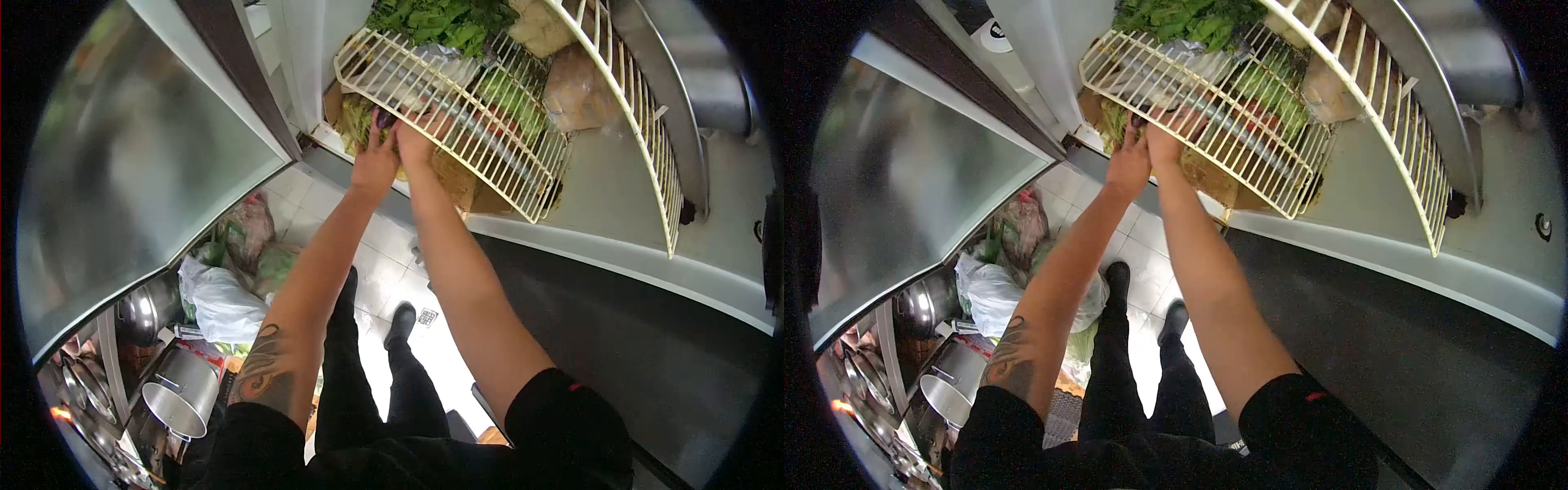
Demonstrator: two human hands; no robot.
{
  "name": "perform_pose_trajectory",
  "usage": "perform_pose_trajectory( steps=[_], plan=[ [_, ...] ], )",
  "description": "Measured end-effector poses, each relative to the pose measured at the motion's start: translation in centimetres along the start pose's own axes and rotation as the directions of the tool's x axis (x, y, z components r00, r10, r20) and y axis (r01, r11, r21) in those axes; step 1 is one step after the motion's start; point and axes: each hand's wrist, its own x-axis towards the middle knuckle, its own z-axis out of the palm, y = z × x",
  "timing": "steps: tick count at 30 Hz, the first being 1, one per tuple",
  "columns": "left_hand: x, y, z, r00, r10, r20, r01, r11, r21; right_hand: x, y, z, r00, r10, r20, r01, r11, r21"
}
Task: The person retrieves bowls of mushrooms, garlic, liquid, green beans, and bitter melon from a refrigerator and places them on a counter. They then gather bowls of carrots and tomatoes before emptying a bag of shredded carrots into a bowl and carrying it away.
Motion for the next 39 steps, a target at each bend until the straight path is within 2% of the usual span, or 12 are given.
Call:
perform_pose_trajectory(
  steps=[2,3,4,9,10,14,19,25,29,36,37,39],
  plan=[
    [0.6,-1.0,3.6,0.973,-0.108,-0.204,0.033,0.939,-0.341,-0.9,-2.2,-1.8,0.997,-0.039,-0.072,0.039,0.999,-0.001],
    [0.6,-1.3,4.7,0.971,-0.036,-0.234,-0.004,0.986,-0.168,-1.8,-2.3,-1.5,0.992,0.111,-0.059,-0.081,0.927,0.366],
    [0.5,-1.5,4.5,0.978,-0.002,-0.209,-0.024,0.992,-0.121,-2.3,-3.0,-1.9,0.965,0.258,-0.045,-0.158,0.712,0.684],
    [0.3,-1.9,4.2,1.000,0.027,0.007,-0.027,1.000,0.015,-4.9,-4.1,-7.5,0.954,0.299,0.036,-0.250,0.721,0.646],
    [0.4,-2.2,5.6,0.999,0.026,-0.031,-0.028,0.998,-0.064,-5.3,-3.9,-7.7,0.947,0.318,0.044,-0.273,0.722,0.635],
    [0.2,-2.6,8.0,0.989,0.015,-0.147,-0.047,0.975,-0.217,-7.2,-2.5,-9.5,0.998,0.039,-0.047,-0.008,0.849,0.528],
    [-0.7,-2.7,6.2,0.986,0.057,-0.159,-0.085,0.982,-0.170,-10.5,-2.2,-13.5,0.994,-0.024,0.103,-0.037,0.832,0.554],
    [-4.1,-1.7,4.0,0.964,0.115,-0.238,-0.152,0.978,-0.144,-9.4,-6.0,-19.2,0.985,-0.153,0.081,0.075,0.796,0.600],
    [-6.7,-1.0,1.6,0.943,0.150,-0.299,-0.196,0.972,-0.132,-10.2,-7.7,-24.7,0.978,-0.130,0.161,-0.012,0.741,0.672],
    [-9.2,-0.1,2.1,0.916,0.178,-0.360,-0.227,0.969,-0.097,-16.0,-6.8,-30.3,0.899,0.179,0.400,-0.429,0.553,0.715],
    [-11.0,0.4,-1.0,0.980,0.158,0.122,-0.153,0.987,-0.048,-16.5,-7.0,-30.7,0.885,0.190,0.425,-0.456,0.533,0.713],
    [-12.7,0.9,-0.9,0.983,0.079,-0.169,-0.120,0.960,-0.252,-17.6,-7.0,-31.2,0.861,0.143,0.489,-0.475,0.573,0.668]
  ],
)
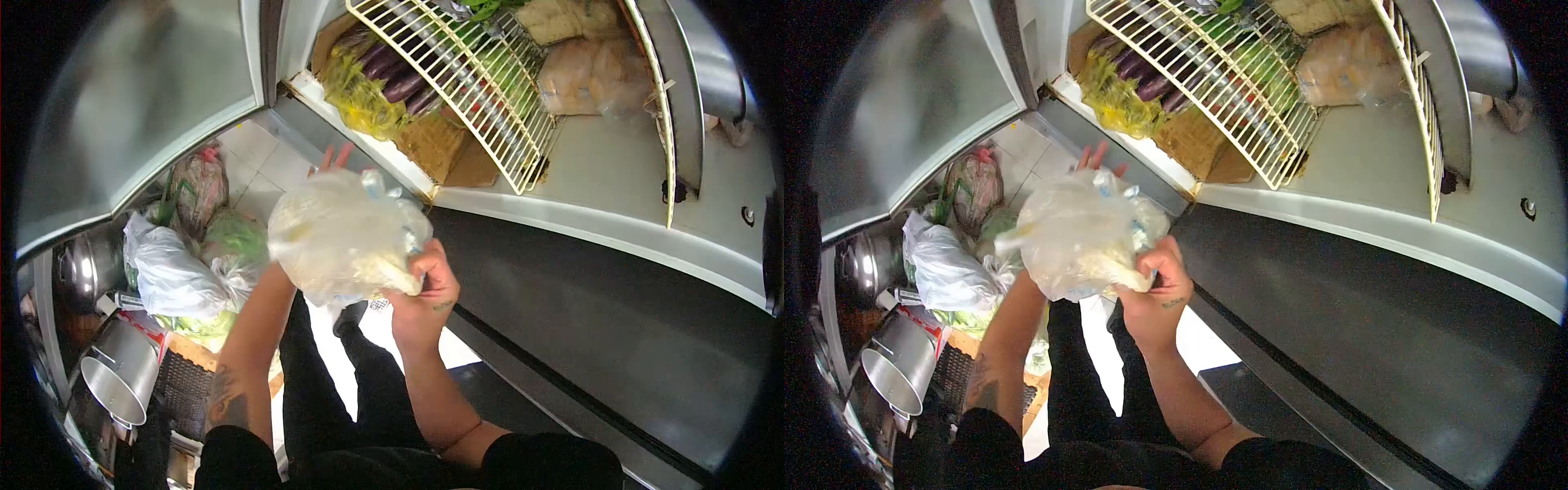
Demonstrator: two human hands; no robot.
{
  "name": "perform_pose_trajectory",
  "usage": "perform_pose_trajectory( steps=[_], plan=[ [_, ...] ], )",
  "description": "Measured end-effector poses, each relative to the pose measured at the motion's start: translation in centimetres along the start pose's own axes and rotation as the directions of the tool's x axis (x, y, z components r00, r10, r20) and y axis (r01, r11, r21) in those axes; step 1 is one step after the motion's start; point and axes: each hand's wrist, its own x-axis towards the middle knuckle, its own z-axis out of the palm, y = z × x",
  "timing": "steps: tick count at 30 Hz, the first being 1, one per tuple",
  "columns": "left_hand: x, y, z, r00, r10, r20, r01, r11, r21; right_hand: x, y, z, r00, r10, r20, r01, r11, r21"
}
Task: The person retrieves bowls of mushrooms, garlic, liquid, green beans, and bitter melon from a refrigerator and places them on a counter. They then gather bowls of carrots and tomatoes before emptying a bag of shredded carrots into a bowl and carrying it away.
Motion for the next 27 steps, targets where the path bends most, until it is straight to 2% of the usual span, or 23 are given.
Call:
perform_pose_trajectory(
  steps=[1,3,5,6,8,10,13,14,16,18,21,23,25,27],
  plan=[
    [-1.3,0.5,-0.2,0.994,-0.015,-0.110,0.004,0.995,-0.103,-0.6,0.1,0.1,0.999,0.020,0.039,-0.019,1.000,-0.022],
    [-5.2,1.0,-0.3,0.977,-0.126,-0.169,0.062,0.939,-0.338,-1.9,0.8,0.5,0.988,0.033,0.154,-0.016,0.994,-0.104],
    [-9.4,1.7,0.0,0.950,-0.268,-0.162,0.129,0.805,-0.579,-3.0,2.1,0.3,0.954,0.047,0.296,0.011,0.982,-0.189],
    [-11.4,2.0,0.3,0.931,-0.343,-0.123,0.170,0.707,-0.687,-3.0,2.0,0.7,0.929,-0.002,0.370,0.096,0.967,-0.237],
    [-15.5,2.5,0.8,0.878,-0.477,-0.018,0.221,0.438,-0.871,-3.7,2.8,0.9,0.860,-0.037,0.509,0.189,0.949,-0.252],
    [-19.7,3.1,1.4,0.812,-0.570,0.127,0.218,0.094,-0.971,-4.7,2.9,1.0,0.785,-0.060,0.617,0.268,0.930,-0.250],
    [-26.1,4.1,1.6,0.739,-0.601,0.304,0.068,-0.383,-0.921,-6.9,2.9,0.0,0.612,-0.027,0.791,0.341,0.911,-0.232],
    [-27.7,4.4,1.5,0.725,-0.601,0.337,-0.028,-0.515,-0.857,-7.6,2.1,0.0,0.597,-0.029,0.802,0.345,0.911,-0.225],
    [-30.4,4.9,1.0,0.707,-0.603,0.369,-0.123,-0.619,-0.776,-9.2,1.7,-0.1,0.559,-0.032,0.829,0.306,0.937,-0.170],
    [-32.3,5.2,0.5,0.698,-0.604,0.384,-0.171,-0.662,-0.730,-10.1,0.0,-0.1,0.535,-0.039,0.844,0.239,0.965,-0.107],
    [-34.0,5.7,-0.5,0.697,-0.608,0.381,-0.222,-0.687,-0.691,-10.4,-2.9,-1.2,0.513,-0.026,0.858,0.023,1.000,0.017],
    [-34.6,6.3,-1.4,0.708,-0.605,0.364,-0.248,-0.696,-0.674,-10.5,-2.9,-3.0,0.612,-0.062,0.789,0.019,0.998,0.063],
    [-34.8,7.1,-2.7,0.720,-0.602,0.345,-0.269,-0.701,-0.660,-10.0,-3.5,-4.7,0.686,0.024,0.727,0.047,0.996,-0.078],
    [-34.8,8.2,-4.4,0.716,-0.616,0.328,-0.298,-0.695,-0.654,-10.7,-1.6,-5.8,0.704,0.157,0.692,-0.216,0.976,-0.001]
  ],
)
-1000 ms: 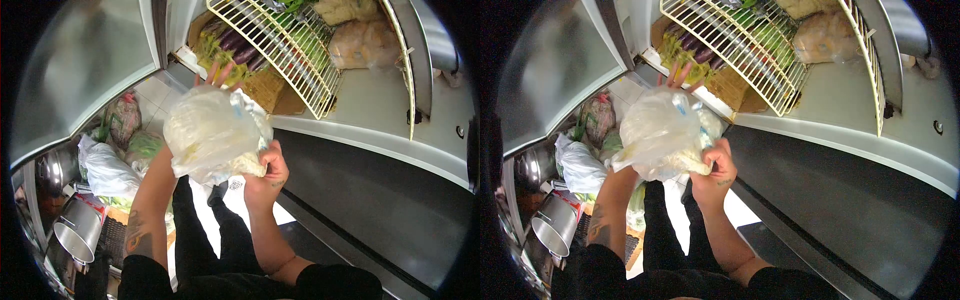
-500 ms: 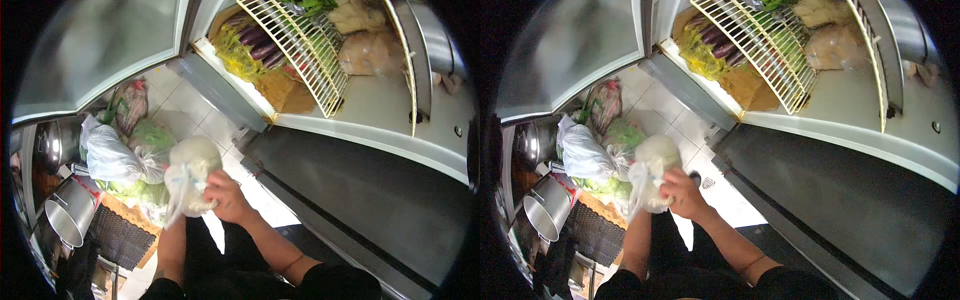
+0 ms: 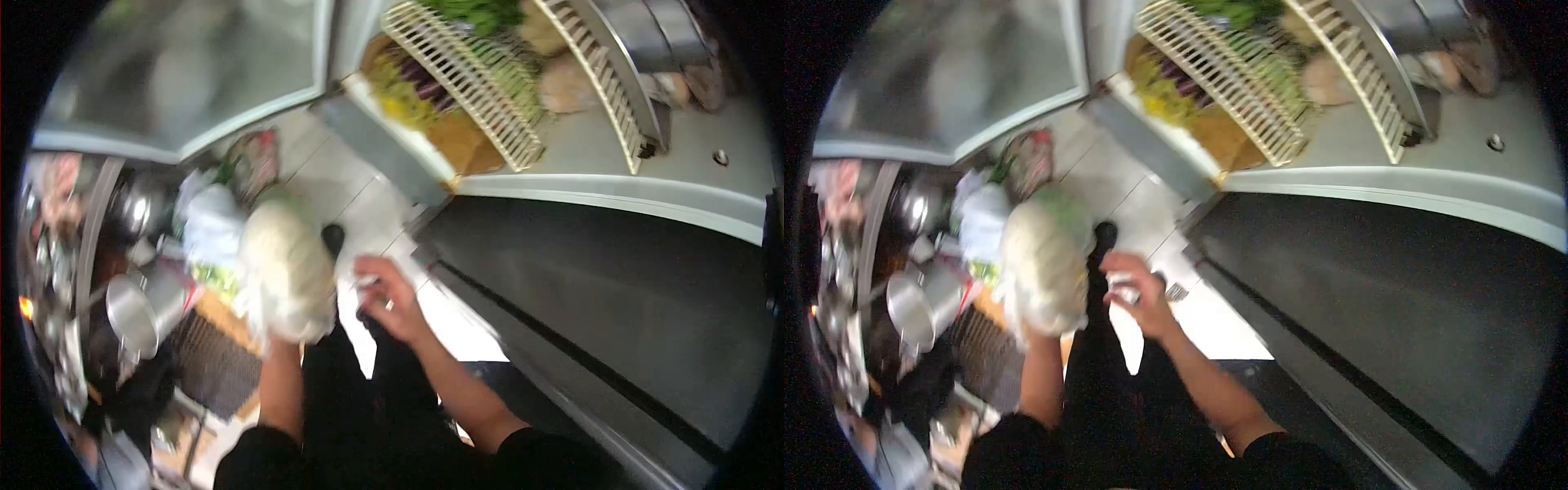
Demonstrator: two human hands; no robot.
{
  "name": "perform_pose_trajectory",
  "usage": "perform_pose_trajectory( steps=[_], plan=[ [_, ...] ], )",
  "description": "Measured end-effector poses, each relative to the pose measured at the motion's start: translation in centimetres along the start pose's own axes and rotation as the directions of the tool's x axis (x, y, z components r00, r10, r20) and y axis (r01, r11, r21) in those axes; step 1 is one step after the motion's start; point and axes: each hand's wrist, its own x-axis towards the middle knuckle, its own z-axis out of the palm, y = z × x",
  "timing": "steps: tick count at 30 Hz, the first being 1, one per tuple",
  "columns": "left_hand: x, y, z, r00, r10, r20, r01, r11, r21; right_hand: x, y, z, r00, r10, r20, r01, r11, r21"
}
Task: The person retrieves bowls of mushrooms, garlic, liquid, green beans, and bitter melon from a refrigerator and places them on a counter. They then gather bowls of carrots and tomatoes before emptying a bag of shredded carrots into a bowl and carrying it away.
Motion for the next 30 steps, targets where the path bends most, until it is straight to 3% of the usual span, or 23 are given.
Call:
perform_pose_trajectory(
  steps=[2,4,6,9,11,12,14,17,22,25,28,30],
  plan=[
    [-0.6,0.8,2.8,1.000,0.025,-0.006,-0.025,1.000,0.005,0.3,-2.5,1.1,0.989,0.140,0.049,-0.146,0.868,0.475],
    [-0.9,2.0,5.7,0.999,0.054,-0.001,-0.054,0.999,0.005,0.5,-5.7,2.1,0.975,0.191,0.111,-0.221,0.843,0.491],
    [-1.1,3.0,7.6,0.997,0.076,-0.004,-0.076,0.997,0.032,0.9,-5.4,2.8,0.998,-0.009,0.060,-0.020,0.883,0.470],
    [-1.3,4.2,8.3,0.992,0.125,0.015,-0.126,0.972,0.200,0.1,-9.0,3.8,0.992,0.124,-0.027,-0.107,0.927,0.360],
    [-1.7,4.9,8.2,0.988,0.147,0.038,-0.152,0.932,0.330,-0.2,-7.5,3.4,0.977,0.212,-0.015,-0.187,0.891,0.413],
    [-2.2,5.1,8.9,0.982,0.167,0.090,-0.188,0.925,0.331,-0.4,-7.6,3.6,0.967,0.255,-0.010,-0.225,0.870,0.439],
    [-3.2,5.4,10.6,0.960,0.200,0.194,-0.255,0.912,0.322,-1.1,-8.2,4.0,0.979,0.200,-0.039,-0.163,0.884,0.438],
    [-4.7,5.7,12.3,0.950,0.222,0.219,-0.276,0.927,0.256,-1.9,-9.9,4.7,0.983,0.170,-0.064,-0.127,0.894,0.430],
    [-7.4,5.9,14.7,0.917,0.330,0.222,-0.383,0.884,0.267,-2.5,-9.7,4.7,0.974,0.206,-0.091,-0.149,0.892,0.427],
    [-9.3,6.0,16.2,0.870,0.454,0.191,-0.493,0.804,0.333,-2.7,-9.3,5.0,0.957,0.282,-0.071,-0.209,0.836,0.507],
    [-10.2,6.1,16.9,0.826,0.542,0.152,-0.556,0.743,0.372,-2.3,-8.2,4.5,0.916,0.393,0.076,-0.346,0.680,0.646],
    [-10.3,6.0,16.3,0.817,0.563,0.126,-0.568,0.745,0.350,-2.5,-7.3,4.3,0.913,0.408,0.027,-0.336,0.712,0.617]
  ],
)
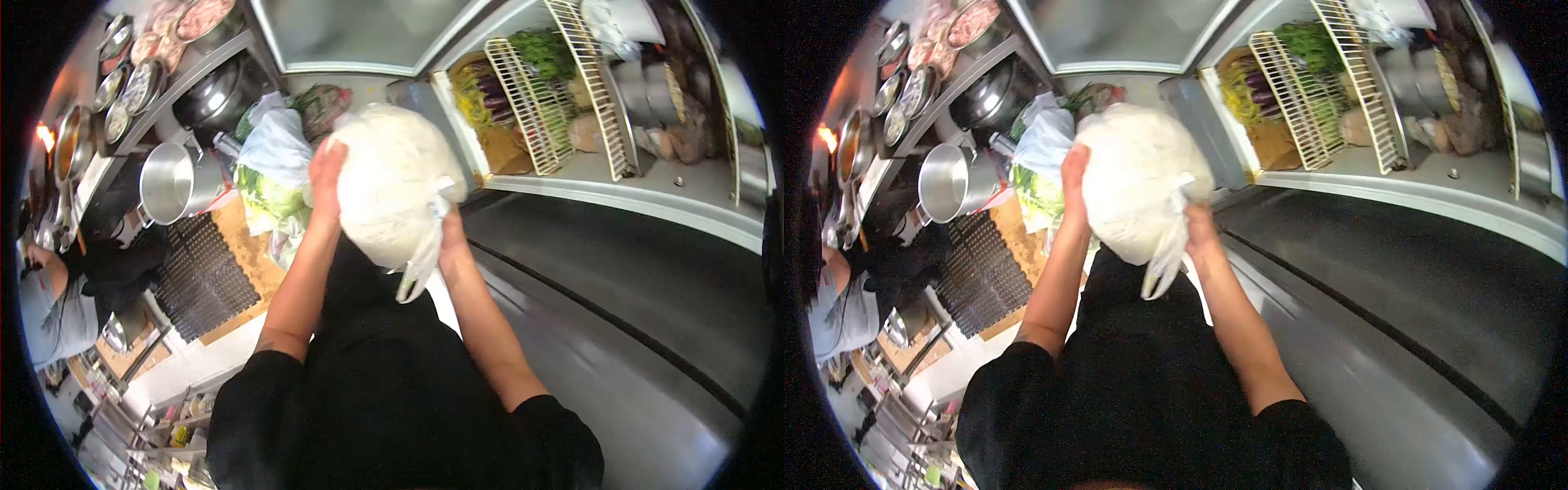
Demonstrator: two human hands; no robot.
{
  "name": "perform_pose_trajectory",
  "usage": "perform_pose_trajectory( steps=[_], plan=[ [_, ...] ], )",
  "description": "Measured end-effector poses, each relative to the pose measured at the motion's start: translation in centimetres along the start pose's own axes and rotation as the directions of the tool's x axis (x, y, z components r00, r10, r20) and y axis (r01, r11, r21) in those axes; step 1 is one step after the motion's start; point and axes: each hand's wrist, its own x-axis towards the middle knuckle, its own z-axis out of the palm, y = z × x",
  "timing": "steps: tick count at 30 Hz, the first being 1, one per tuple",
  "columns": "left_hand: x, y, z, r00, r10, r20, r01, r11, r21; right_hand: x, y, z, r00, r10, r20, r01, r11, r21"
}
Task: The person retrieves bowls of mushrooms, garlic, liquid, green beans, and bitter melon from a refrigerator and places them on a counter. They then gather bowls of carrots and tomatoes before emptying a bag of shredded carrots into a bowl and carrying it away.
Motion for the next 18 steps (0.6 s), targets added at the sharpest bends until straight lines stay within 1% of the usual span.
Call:
perform_pose_trajectory(
  steps=[1,2,3,4,7,8,9,10,12,13,15,16,18],
  plan=[
    [0.5,-0.7,-0.9,1.000,0.014,-0.008,-0.014,1.000,0.008,-0.9,-0.2,1.4,0.999,-0.032,-0.017,0.031,0.999,-0.043],
    [1.0,-1.4,-2.4,0.997,-0.079,-0.017,0.078,0.995,-0.060,-1.6,-0.5,2.6,0.998,-0.058,-0.031,0.056,0.995,-0.086],
    [0.8,-0.7,-1.8,0.992,-0.121,-0.048,0.106,0.965,-0.240,-2.1,-0.9,3.6,0.998,-0.059,0.023,0.061,0.993,-0.103],
    [0.4,0.3,-1.2,0.983,-0.165,-0.074,0.121,0.902,-0.414,-2.4,-1.2,4.6,0.995,-0.055,0.079,0.064,0.990,-0.122],
    [-0.2,1.9,-1.5,0.988,-0.144,-0.047,0.101,0.856,-0.506,-1.9,-2.2,5.9,0.974,-0.019,0.226,0.066,0.977,-0.201],
    [-0.4,1.6,-2.3,0.992,-0.124,-0.030,0.092,0.855,-0.510,-1.6,-2.3,6.2,0.964,-0.001,0.267,0.064,0.972,-0.228],
    [-0.3,1.2,-3.0,0.995,-0.104,-0.010,0.084,0.855,-0.513,-1.5,-2.5,6.9,0.980,0.032,0.198,0.014,0.974,-0.227],
    [-0.2,0.9,-3.5,0.997,-0.081,0.013,0.076,0.853,-0.516,-1.1,-2.6,7.1,0.981,0.040,0.188,0.000,0.978,-0.209],
    [0.2,0.5,-4.2,0.985,-0.144,-0.095,0.093,0.906,-0.413,-0.1,-2.9,7.4,0.984,0.049,0.168,-0.020,0.985,-0.172],
    [0.4,0.4,-4.3,0.975,-0.168,-0.147,0.105,0.927,-0.360,0.6,-3.0,7.5,0.986,0.039,0.160,-0.008,0.982,-0.189],
    [0.0,0.1,-4.6,0.966,-0.219,-0.136,0.156,0.916,-0.369,1.7,-3.1,7.6,0.990,0.009,0.138,0.022,0.975,-0.221],
    [-0.4,-0.1,-4.6,0.961,-0.249,-0.123,0.188,0.909,-0.371,2.2,-3.2,7.8,0.985,-0.055,0.163,0.103,0.947,-0.304],
    [-1.0,-0.4,-5.0,0.930,-0.329,-0.162,0.252,0.895,-0.369,3.3,-3.2,8.5,0.960,-0.178,0.217,0.260,0.853,-0.453]
  ],
)
